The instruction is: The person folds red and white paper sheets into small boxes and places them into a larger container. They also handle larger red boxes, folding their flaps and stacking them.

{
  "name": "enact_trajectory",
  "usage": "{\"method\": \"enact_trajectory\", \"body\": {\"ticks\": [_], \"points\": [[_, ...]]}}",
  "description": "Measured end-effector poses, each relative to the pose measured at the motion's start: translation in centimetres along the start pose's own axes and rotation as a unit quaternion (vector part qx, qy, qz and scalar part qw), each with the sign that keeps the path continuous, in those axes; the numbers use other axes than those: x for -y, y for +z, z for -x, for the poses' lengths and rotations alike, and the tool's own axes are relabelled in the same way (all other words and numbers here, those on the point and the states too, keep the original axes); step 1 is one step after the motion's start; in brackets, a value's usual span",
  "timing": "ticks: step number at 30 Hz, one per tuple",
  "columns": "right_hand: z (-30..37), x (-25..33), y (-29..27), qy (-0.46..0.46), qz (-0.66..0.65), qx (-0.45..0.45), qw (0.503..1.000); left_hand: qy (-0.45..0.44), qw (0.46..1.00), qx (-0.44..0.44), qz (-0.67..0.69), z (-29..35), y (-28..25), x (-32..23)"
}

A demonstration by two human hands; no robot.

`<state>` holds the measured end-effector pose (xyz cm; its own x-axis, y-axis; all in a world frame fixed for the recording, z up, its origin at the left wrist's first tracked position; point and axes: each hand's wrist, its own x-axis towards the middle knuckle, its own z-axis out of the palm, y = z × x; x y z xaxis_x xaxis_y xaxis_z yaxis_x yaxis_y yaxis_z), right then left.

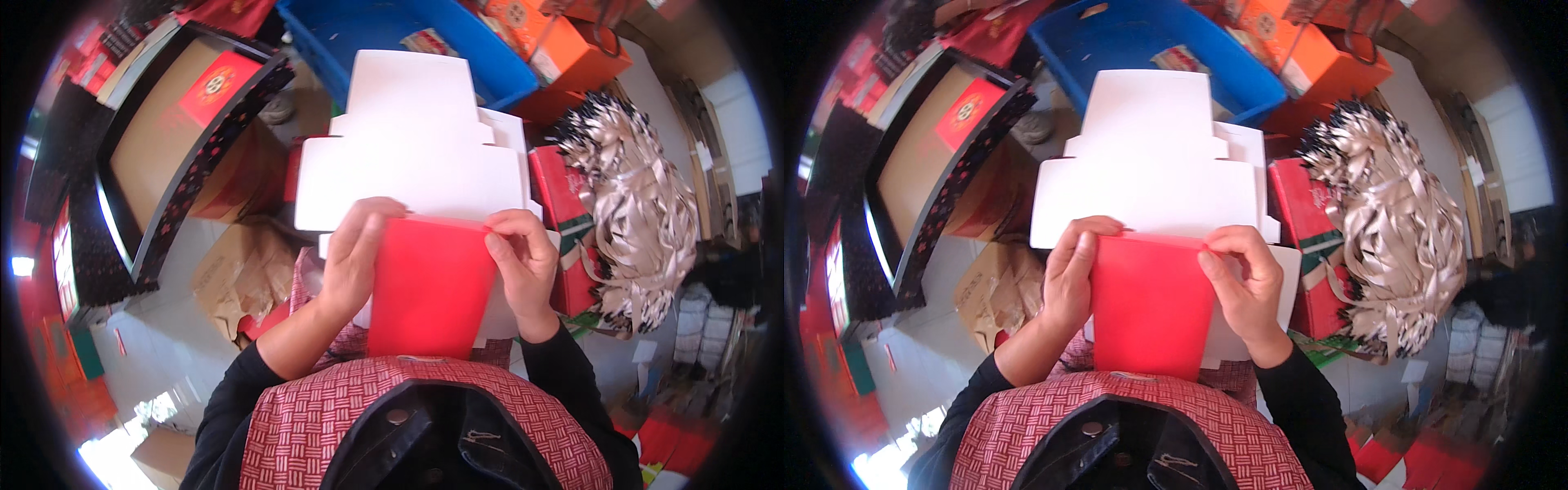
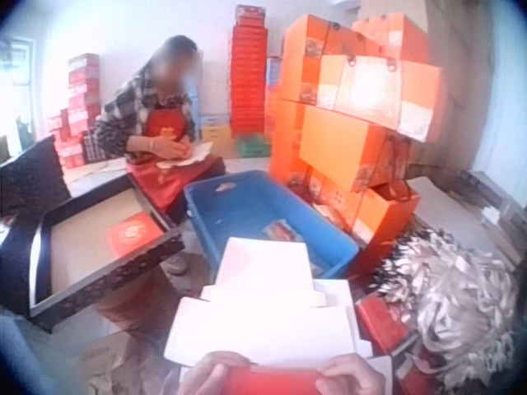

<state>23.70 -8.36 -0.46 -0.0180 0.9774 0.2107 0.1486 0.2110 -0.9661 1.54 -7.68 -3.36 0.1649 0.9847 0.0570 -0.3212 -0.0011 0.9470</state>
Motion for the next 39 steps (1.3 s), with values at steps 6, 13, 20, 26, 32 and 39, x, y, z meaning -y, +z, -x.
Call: {"method": "enact_trajectory", "body": {"ticks": [6,13,20,26,32,39], "points": [[1.2,0.1,1.8,0.039,-0.072,-0.005,0.997,-0.088,0.929,0.136,0.332,-1.0,-0.8,0.5],[1.5,0.4,1.8,-0.008,-0.022,0.03,0.999,-0.059,0.917,0.21,0.334,-1.1,-0.9,0.8],[0.6,2.0,-1.0,-0.007,-0.017,0.118,0.993,-0.035,0.982,0.096,0.157,1.1,-0.4,-0.1],[-3.0,2.0,-3.3,-0.439,0.442,0.212,0.753,-0.102,0.98,-0.024,0.17,-1.5,-0.2,-0.4],[-6.7,2.1,-0.2,-0.176,0.064,0.283,0.941,-0.074,0.962,0.036,0.262,-3.3,-1.3,-2.4],[-6.9,4.0,2.6,0.18,-0.182,0.264,0.93,0.109,0.987,-0.113,-0.038,-2.4,-0.8,-4.3]]}}
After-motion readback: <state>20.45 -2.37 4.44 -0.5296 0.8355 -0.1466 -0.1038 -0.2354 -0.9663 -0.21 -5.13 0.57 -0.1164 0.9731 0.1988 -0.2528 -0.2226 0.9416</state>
